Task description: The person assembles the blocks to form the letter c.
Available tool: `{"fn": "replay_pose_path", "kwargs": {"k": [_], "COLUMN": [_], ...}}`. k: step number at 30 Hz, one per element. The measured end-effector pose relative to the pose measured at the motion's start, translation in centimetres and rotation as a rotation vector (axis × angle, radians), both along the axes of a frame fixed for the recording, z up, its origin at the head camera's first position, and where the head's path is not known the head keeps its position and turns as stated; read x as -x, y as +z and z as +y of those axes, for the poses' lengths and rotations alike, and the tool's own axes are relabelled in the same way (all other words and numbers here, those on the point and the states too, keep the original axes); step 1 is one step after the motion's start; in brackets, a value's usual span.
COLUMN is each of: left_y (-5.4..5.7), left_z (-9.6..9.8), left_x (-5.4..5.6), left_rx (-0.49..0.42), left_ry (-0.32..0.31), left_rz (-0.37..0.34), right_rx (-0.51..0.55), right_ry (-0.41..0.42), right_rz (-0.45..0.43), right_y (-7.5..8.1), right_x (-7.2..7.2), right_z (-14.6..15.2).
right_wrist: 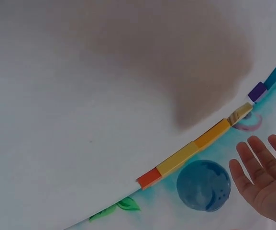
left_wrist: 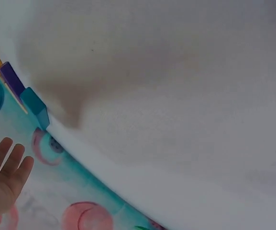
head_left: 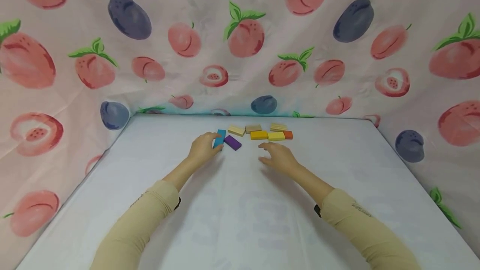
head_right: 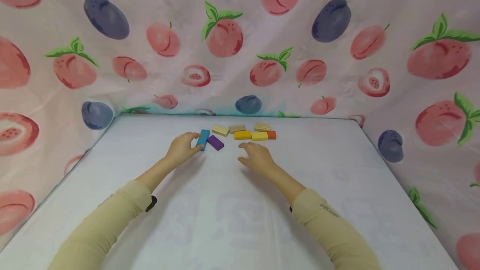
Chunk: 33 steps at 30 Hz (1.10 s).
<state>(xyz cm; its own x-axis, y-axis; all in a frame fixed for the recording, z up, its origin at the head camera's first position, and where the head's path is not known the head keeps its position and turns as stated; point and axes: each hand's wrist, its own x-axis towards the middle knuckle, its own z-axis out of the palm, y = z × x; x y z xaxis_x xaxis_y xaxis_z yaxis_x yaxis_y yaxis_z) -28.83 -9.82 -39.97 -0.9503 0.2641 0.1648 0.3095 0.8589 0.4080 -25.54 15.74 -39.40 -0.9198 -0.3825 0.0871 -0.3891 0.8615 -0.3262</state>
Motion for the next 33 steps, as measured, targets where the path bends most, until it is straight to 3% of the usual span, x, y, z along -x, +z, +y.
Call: {"fn": "replay_pose_path", "kwargs": {"k": [6,12,17,21,28,33], "left_y": [-1.0,-1.5,-1.9,-2.1,-2.2,-2.5], "left_z": [0.1,0.2,0.4,0.4,0.8,1.0], "left_x": [1.3,2.4,3.2,3.7,4.0,3.7], "left_rx": [0.084,0.038,-0.009,-0.04,-0.128,-0.134], "left_ry": [0.044,0.11,0.174,0.213,0.252,0.284], "left_rz": [-0.031,-0.095,-0.187,-0.217,-0.27,-0.289], "right_rx": [-0.014,-0.02,0.017,0.044,0.074,0.083], "right_ry": [-0.021,-0.041,-0.105,-0.131,-0.082,-0.099], "right_rz": [-0.01,-0.018,-0.133,-0.212,-0.208,-0.217], "right_y": [-0.2,-0.5,-0.8,-1.1,-2.3,-2.8], "right_x": [0.7,1.7,3.1,4.4,6.0,6.4], "right_z": [-1.1,-2.8,-4.3,-5.3,-6.9,-7.9]}}
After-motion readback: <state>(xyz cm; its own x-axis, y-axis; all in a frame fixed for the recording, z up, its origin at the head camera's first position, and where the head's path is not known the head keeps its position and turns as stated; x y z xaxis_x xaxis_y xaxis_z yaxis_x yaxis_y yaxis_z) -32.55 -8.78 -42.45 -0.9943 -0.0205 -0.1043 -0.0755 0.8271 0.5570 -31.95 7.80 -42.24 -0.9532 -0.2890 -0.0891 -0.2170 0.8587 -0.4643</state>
